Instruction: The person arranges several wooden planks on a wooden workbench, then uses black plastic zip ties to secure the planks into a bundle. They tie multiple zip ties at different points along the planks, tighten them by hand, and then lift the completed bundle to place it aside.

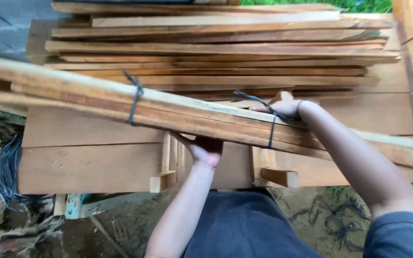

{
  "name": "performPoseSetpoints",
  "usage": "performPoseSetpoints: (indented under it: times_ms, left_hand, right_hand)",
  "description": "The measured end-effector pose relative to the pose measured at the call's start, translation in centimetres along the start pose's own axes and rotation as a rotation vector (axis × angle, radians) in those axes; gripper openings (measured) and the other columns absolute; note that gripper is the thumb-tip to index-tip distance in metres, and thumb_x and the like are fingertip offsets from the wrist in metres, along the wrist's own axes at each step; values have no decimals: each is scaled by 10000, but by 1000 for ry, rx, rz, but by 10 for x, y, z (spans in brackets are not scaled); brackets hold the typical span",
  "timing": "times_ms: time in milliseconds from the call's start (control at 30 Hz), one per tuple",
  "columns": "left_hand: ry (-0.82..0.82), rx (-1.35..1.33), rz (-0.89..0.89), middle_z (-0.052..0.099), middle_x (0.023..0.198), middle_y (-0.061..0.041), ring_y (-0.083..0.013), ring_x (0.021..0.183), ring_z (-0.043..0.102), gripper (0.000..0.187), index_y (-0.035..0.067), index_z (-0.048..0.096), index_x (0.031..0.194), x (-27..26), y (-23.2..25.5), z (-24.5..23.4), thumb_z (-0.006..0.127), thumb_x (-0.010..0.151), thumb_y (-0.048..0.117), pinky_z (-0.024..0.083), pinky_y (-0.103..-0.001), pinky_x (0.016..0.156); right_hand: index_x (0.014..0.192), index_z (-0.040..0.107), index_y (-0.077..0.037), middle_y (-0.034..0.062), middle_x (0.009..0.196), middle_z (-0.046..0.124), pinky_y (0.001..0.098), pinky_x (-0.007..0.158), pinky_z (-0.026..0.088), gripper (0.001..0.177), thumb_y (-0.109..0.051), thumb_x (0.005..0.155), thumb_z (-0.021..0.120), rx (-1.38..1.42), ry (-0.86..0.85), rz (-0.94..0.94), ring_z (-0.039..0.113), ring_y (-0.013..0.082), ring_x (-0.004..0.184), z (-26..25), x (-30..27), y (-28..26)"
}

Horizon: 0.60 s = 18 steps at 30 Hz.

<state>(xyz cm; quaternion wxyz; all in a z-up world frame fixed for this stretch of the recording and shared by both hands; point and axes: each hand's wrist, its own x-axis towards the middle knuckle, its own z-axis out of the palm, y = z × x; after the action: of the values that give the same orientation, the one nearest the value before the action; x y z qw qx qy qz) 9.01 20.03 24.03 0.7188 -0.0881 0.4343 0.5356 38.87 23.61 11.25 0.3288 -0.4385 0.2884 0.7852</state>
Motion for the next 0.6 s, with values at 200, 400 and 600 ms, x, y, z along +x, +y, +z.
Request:
performPoseSetpoints:
  times_ms: [200, 400, 600]
  left_hand:
    - [-111, 34, -48, 20, 1743, -42, -317, 1595, 72, 1180, 470, 14, 1591, -18, -89, 54, 410, 612, 995, 34, -547, 1309]
    - [-164, 18, -68, 9, 1743, -44, -320, 1595, 70, 1195, 504, -12, 1582, -21, -219, 100, 416, 586, 1005, 36, -552, 1309]
    - [-170, 74, -200, 0, 1743, -45, -322, 1595, 68, 1208, 532, -33, 1575, -26, -380, 120, 422, 563, 1013, 38, -556, 1308]
  right_hand:
    - [1557, 427, -49, 161, 1607, 474, 454, 1246, 194, 1023, -842, 914, 357, -247, 88, -201, 435, 361, 1468, -69, -66, -39]
    - [1521, 482, -75, 142, 1575, 502, 431, 1225, 253, 988, -838, 898, 400, -544, 212, -342, 468, 330, 1438, -159, -132, -100]
    - [1485, 537, -102, 123, 1542, 530, 409, 1204, 312, 954, -834, 881, 443, -715, 398, -437, 500, 298, 1409, -294, -208, -132]
